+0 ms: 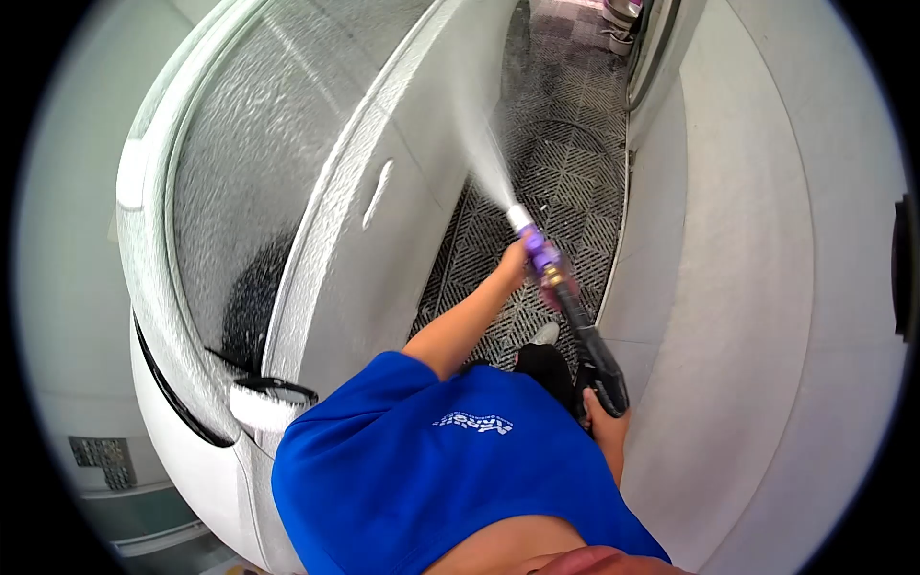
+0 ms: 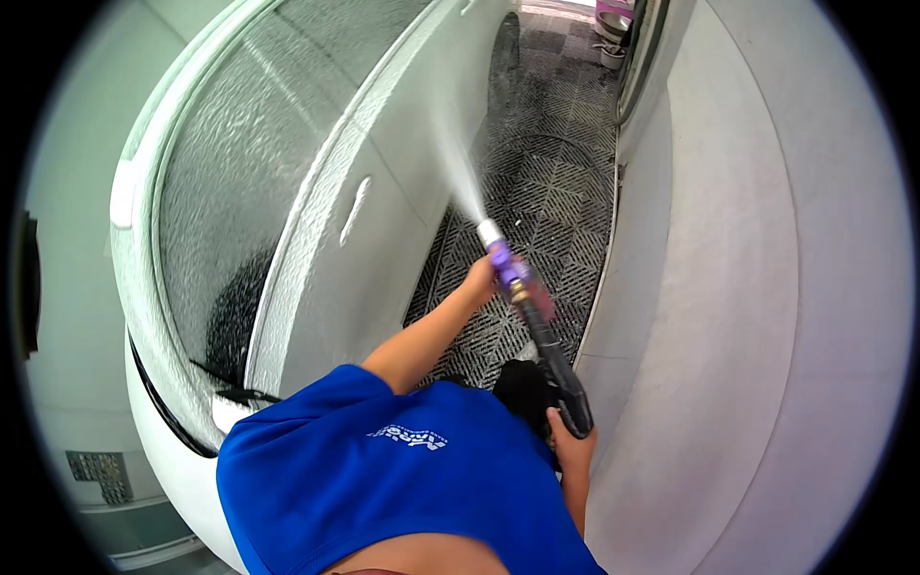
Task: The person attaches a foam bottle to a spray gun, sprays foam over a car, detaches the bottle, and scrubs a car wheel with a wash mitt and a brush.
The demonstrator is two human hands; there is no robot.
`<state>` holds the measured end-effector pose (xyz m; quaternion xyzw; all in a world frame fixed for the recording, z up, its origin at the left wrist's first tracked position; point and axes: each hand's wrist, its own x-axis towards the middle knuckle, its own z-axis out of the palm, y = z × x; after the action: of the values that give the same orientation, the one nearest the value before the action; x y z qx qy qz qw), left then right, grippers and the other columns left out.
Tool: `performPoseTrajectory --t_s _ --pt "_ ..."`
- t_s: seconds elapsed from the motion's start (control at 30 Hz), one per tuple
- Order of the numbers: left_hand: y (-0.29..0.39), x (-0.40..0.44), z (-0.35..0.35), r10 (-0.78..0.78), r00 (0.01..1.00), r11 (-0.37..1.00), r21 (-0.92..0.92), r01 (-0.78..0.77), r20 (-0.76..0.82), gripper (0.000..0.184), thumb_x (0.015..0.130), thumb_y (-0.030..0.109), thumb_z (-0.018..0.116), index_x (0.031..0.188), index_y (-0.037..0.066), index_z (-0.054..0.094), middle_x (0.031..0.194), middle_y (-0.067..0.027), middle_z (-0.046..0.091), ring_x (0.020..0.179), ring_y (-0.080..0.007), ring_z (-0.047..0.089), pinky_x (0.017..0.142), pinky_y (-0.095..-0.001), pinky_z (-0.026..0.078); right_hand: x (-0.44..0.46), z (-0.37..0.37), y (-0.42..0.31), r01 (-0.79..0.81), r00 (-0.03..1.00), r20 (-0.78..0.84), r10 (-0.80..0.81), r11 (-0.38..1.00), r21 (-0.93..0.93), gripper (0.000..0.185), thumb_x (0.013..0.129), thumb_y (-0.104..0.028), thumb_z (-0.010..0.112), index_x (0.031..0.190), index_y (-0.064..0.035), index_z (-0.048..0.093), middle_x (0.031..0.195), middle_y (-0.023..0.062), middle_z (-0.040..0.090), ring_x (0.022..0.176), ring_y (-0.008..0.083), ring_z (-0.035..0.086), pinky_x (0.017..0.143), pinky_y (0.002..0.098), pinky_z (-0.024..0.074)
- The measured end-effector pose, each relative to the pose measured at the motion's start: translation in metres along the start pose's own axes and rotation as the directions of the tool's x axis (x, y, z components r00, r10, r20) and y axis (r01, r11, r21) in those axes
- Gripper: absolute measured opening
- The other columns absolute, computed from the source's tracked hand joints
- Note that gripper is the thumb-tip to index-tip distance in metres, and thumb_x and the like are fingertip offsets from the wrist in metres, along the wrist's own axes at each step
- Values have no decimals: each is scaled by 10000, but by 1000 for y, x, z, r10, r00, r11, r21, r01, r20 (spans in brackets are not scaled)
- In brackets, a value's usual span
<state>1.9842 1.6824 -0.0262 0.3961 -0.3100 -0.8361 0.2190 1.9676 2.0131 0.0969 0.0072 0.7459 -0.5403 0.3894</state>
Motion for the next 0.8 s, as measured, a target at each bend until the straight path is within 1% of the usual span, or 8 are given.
performPoseTrajectory --t_s 0.13,0.23,0.43,0.53,0.63,0.7,0.73,0.8 --pt "-40 36 -69 -183 972 953 -270 140 -144 362 927 291 365 963 -29 532 902 -163 595 832 -283 594 805 -437 495 66 -3 -18 -14 990 138 30 993 -117 251 718 -221 761 757 -11 629 516 9 525 408 81 471 393 231 380" --pt "-52 63 -66 -243 936 956 -229 186 -254 340 933 300 348 942 -6 499 856 -165 589 801 -291 594 784 -437 501 98 -1 -27 -112 975 173 141 980 -165 221 725 -187 751 698 -37 591 507 -1 506 401 84 448 389 240 357" --pt "-23 167 29 -223 965 974 -69 215 -141 380 950 285 329 1003 -24 545 891 -127 614 815 -250 594 813 -396 476 151 1 -51 -186 977 93 190 981 -46 210 769 -178 712 675 -49 575 501 3 495 393 88 437 383 236 344" --pt "4 225 74 -236 971 969 -69 238 34 400 959 293 323 995 -26 561 887 -116 616 833 -238 591 819 -364 468 179 15 -77 -139 990 -17 139 990 20 194 790 -161 690 691 -48 567 503 6 486 398 90 438 384 238 342" --pt "51 261 122 -143 984 989 46 139 106 439 964 356 335 984 -14 570 866 -84 612 814 -208 583 813 -344 453 217 26 -103 33 997 -71 -29 998 53 222 763 -177 721 672 -46 567 488 9 503 381 92 453 367 242 354" --pt "90 276 144 -44 985 999 27 40 169 428 963 357 345 983 -4 574 874 -74 615 816 -196 583 809 -340 450 246 27 -117 -38 991 -126 53 993 114 192 759 -158 722 711 -31 586 536 11 539 430 88 484 412 234 378" --pt "114 278 154 6 978 1000 17 -9 208 422 962 355 348 985 0 575 884 -71 617 821 -191 584 807 -337 449 267 29 -118 3 994 -112 11 992 124 192 759 -158 722 711 -31 586 536 11 539 430 88 484 412 234 378" --pt "171 271 167 84 972 996 -12 -83 219 375 957 375 377 1013 40 536 903 -61 602 824 -175 581 803 -327 455 299 35 -132 270 957 -131 -258 959 82 175 746 -143 729 761 -17 608 599 14 570 490 82 510 457 231 394"
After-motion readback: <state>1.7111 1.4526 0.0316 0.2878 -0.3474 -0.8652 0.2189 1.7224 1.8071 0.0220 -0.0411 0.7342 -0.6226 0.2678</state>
